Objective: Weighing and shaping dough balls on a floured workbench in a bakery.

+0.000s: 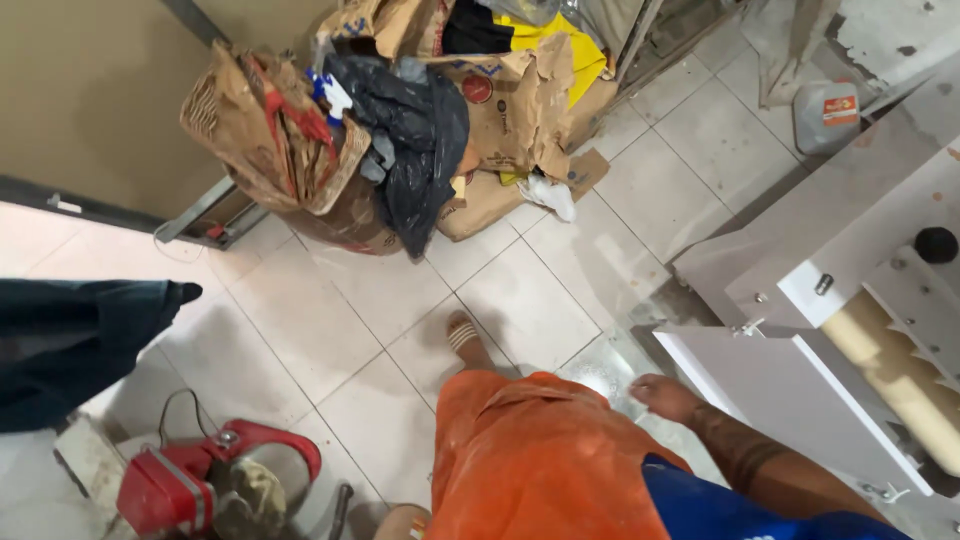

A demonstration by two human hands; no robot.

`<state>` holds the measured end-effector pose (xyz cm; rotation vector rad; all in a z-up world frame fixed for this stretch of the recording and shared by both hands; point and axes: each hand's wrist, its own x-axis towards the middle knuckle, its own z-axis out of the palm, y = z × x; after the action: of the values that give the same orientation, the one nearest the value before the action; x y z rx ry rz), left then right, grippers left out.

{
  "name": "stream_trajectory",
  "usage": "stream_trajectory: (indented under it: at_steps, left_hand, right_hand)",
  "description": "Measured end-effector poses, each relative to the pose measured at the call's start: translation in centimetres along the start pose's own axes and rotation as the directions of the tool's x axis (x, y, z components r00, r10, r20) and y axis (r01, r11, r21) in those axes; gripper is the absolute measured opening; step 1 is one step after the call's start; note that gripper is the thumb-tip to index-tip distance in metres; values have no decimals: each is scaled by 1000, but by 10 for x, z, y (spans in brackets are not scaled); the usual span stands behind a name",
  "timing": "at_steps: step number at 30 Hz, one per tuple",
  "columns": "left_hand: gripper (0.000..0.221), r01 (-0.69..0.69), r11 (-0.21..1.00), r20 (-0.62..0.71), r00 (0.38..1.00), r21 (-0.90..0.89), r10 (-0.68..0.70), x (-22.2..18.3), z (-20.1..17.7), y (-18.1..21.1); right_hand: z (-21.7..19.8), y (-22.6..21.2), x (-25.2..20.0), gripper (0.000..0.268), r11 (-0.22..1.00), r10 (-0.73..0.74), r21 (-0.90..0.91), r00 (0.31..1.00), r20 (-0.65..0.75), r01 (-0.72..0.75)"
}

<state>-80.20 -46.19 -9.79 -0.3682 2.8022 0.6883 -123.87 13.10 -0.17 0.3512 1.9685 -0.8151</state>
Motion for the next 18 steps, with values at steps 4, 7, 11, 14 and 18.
stream_trajectory:
  at_steps: [4, 7, 11, 14, 18]
  left_hand:
    - [43, -35, 990, 66, 998, 137, 26, 96, -30, -51]
    - [45, -43, 972, 111, 994, 232, 17, 174, -39, -75]
    - [45, 375, 921, 135, 923, -100, -361, 321, -101, 41]
    - [54, 671, 582, 249, 726, -459, -641, 429, -243, 169]
    - [52, 636, 551, 220, 739, -541, -637, 488, -252, 216]
  right_hand:
    - [-37, -11, 22, 52, 986, 63, 161, 987, -146, -39]
    - [-62, -73, 17, 49, 988, 125, -58, 969, -212, -140]
    - [-85, -168, 14, 45, 946, 247, 271, 935, -253, -176]
    - [-94, -139, 88, 37, 950, 147, 306, 959, -242, -68]
    - [-123, -6, 239, 57, 663, -514, -590, 853, 89, 461]
